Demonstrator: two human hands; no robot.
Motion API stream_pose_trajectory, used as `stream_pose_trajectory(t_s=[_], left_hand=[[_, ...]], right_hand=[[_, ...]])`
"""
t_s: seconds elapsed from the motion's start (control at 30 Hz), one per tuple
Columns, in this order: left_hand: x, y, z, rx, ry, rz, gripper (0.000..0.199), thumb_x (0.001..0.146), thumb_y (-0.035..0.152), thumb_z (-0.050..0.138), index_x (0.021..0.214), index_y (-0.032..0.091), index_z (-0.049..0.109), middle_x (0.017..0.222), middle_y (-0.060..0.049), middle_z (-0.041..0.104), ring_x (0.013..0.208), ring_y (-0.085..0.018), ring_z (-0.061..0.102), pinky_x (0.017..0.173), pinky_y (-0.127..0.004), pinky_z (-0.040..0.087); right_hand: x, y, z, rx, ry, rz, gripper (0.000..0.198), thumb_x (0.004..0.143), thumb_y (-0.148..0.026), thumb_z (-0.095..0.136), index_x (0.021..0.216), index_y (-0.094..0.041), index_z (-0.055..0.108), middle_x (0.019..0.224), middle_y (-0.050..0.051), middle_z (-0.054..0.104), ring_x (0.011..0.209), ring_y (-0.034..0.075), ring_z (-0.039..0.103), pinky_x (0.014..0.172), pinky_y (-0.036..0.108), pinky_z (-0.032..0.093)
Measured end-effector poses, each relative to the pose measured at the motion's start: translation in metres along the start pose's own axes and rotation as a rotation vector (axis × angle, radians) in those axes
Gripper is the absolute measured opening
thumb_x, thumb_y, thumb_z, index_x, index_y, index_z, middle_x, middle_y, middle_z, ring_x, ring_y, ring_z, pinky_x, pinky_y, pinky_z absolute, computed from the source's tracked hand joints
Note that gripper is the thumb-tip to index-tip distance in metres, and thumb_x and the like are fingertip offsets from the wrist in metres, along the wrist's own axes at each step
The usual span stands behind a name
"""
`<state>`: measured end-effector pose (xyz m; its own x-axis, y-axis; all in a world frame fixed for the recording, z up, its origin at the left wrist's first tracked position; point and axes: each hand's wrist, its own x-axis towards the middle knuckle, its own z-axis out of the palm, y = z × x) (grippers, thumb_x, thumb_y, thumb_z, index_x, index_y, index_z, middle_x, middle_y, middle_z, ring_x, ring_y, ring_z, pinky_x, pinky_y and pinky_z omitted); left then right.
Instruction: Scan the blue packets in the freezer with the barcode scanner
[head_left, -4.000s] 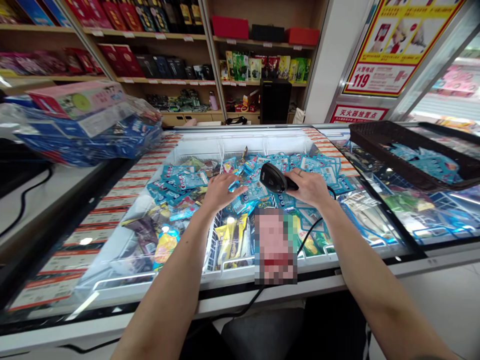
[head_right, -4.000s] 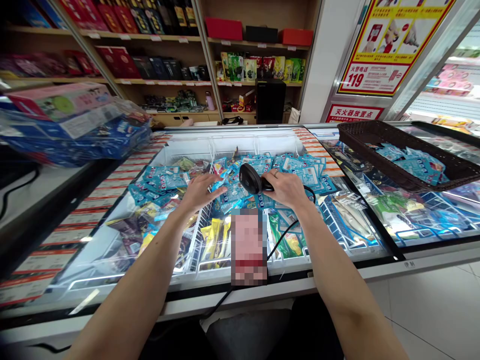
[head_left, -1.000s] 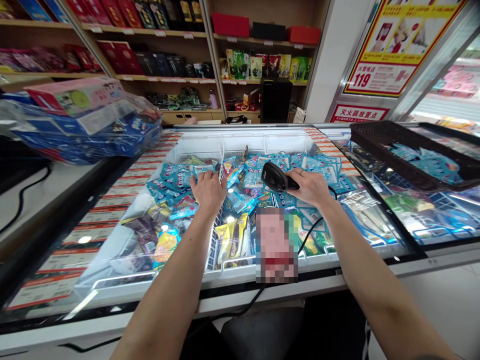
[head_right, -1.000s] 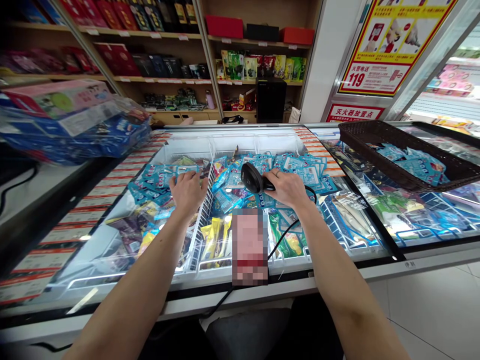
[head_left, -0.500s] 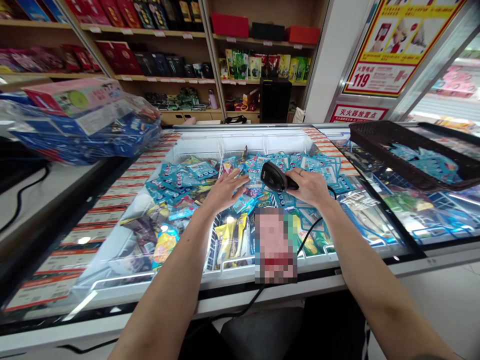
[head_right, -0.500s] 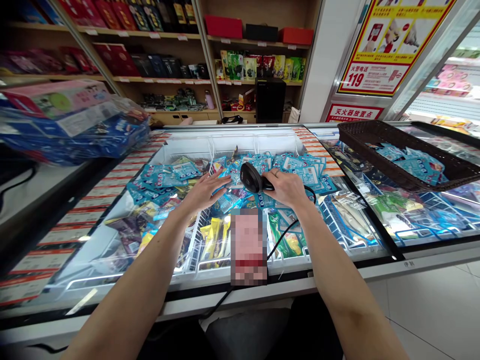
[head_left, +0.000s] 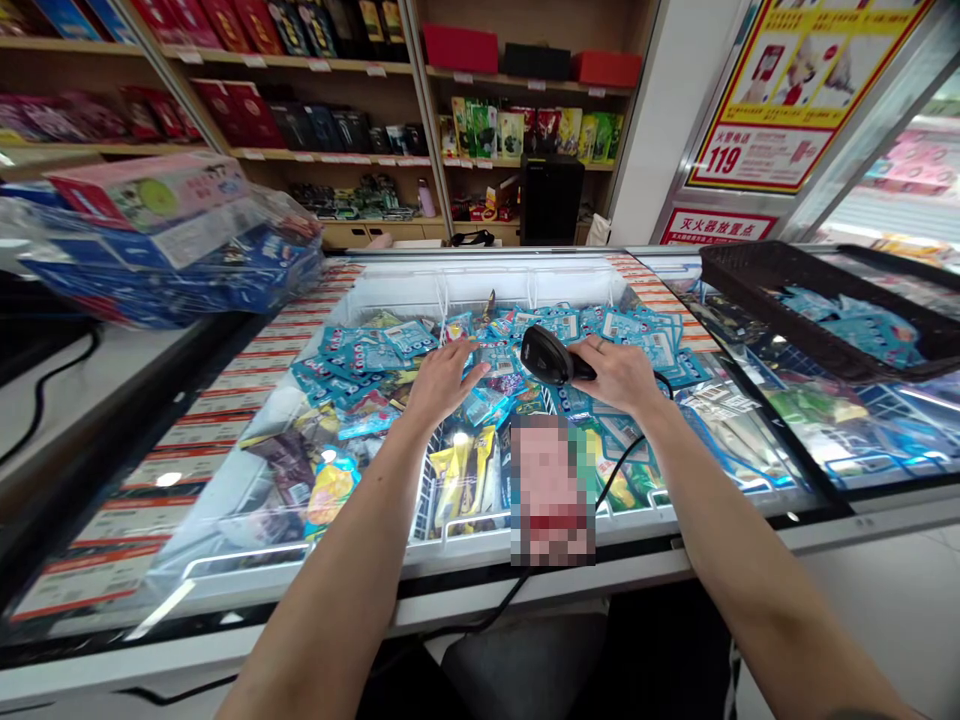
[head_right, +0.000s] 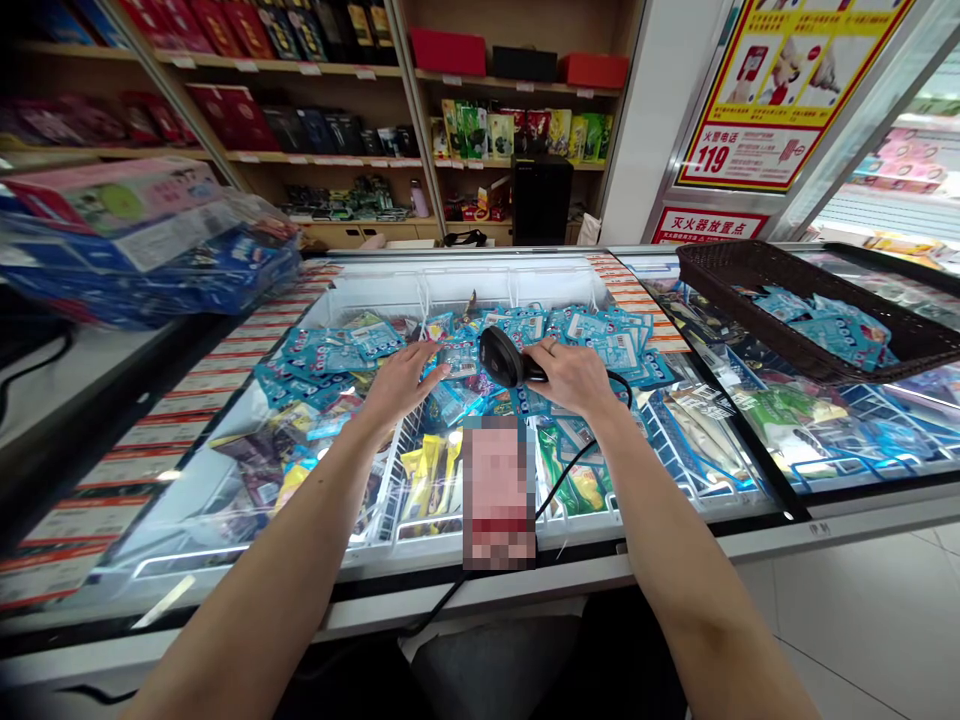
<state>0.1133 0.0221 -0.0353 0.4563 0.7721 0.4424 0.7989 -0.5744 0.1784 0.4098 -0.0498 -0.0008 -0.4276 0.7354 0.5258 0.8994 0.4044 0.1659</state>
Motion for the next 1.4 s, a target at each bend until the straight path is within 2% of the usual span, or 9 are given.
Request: stream_pose_trajectory(t_s=[0.1,0.23,0.43,0.63,0.8,0.93,1.03,1.13,1.4], left_hand=[[0.000,0.000,-0.001,0.017,-0.002,-0.032,0.044,0.090,0.053,0.037,0.107,0.020,0.058,0.119,-0.010,0.060,0.115,-0.026,0.051,0.098,-0.042,0.037],[0.001,0.000,-0.003,0.005,0.065,-0.025,0.042,0.087,0.056,0.042,0.092,0.018,0.060,0.126,-0.011,0.055,0.121,-0.026,0.047,0.099,-0.041,0.036],[0.002,-0.004,-0.001,-0.098,0.004,-0.067,0.047,0.081,0.056,0.052,0.110,0.020,0.055,0.107,-0.008,0.063,0.107,-0.026,0.055,0.094,-0.041,0.040],[0.005,-0.013,-0.001,-0.214,0.099,-0.255,0.067,0.073,0.048,0.064,0.129,0.018,0.046,0.114,-0.012,0.054,0.106,-0.027,0.054,0.090,-0.039,0.043],[0.006,-0.021,0.002,-0.390,0.280,-0.385,0.046,0.071,0.041,0.067,0.110,0.020,0.056,0.100,-0.006,0.059,0.097,-0.022,0.056,0.087,-0.037,0.044],[0.007,-0.028,0.010,-0.677,0.420,-0.422,0.044,0.069,0.040,0.068,0.102,0.019,0.048,0.094,-0.004,0.060,0.083,-0.016,0.059,0.071,-0.029,0.048],[0.008,-0.031,0.015,-0.831,0.405,-0.436,0.047,0.066,0.036,0.069,0.101,0.020,0.042,0.085,0.000,0.059,0.068,-0.012,0.059,0.061,-0.026,0.048],[0.009,-0.029,0.014,-0.856,0.366,-0.417,0.052,0.066,0.031,0.069,0.108,0.021,0.041,0.085,0.001,0.061,0.063,-0.010,0.058,0.060,-0.025,0.048],[0.007,-0.022,0.005,-0.578,0.249,-0.404,0.038,0.073,0.035,0.061,0.108,0.021,0.054,0.087,-0.001,0.063,0.070,-0.013,0.058,0.068,-0.027,0.048]], right_hand=[[0.000,0.000,0.001,-0.008,0.003,-0.006,0.033,0.088,-0.042,0.049,0.113,-0.022,0.058,0.099,0.004,0.065,0.078,0.018,0.059,0.058,0.028,0.028],[0.000,0.000,0.002,-0.015,-0.002,-0.005,0.033,0.088,-0.042,0.049,0.112,-0.022,0.058,0.097,0.005,0.065,0.077,0.018,0.059,0.058,0.028,0.027],[0.000,0.001,0.002,-0.015,-0.003,-0.013,0.033,0.087,-0.041,0.050,0.113,-0.022,0.058,0.098,0.005,0.065,0.078,0.018,0.058,0.058,0.028,0.028],[-0.001,0.000,0.001,-0.027,0.005,-0.010,0.032,0.087,-0.041,0.050,0.111,-0.022,0.058,0.096,0.004,0.065,0.077,0.018,0.059,0.058,0.028,0.029],[-0.001,0.001,0.003,-0.014,0.008,-0.012,0.033,0.087,-0.042,0.049,0.112,-0.022,0.058,0.097,0.004,0.065,0.077,0.018,0.059,0.058,0.028,0.029],[-0.001,0.001,0.002,-0.004,0.001,-0.012,0.034,0.087,-0.041,0.050,0.113,-0.021,0.058,0.098,0.005,0.065,0.078,0.018,0.059,0.059,0.028,0.029],[-0.001,0.000,0.001,-0.003,0.008,-0.016,0.033,0.087,-0.040,0.051,0.114,-0.021,0.058,0.098,0.005,0.065,0.078,0.018,0.059,0.059,0.028,0.029],[0.000,0.000,0.000,0.002,0.007,-0.021,0.034,0.087,-0.040,0.051,0.113,-0.021,0.059,0.099,0.005,0.066,0.078,0.018,0.059,0.060,0.028,0.029],[0.002,-0.009,-0.001,0.025,-0.021,-0.085,0.034,0.088,-0.041,0.049,0.114,-0.021,0.057,0.099,0.006,0.066,0.076,0.018,0.059,0.061,0.028,0.030]])
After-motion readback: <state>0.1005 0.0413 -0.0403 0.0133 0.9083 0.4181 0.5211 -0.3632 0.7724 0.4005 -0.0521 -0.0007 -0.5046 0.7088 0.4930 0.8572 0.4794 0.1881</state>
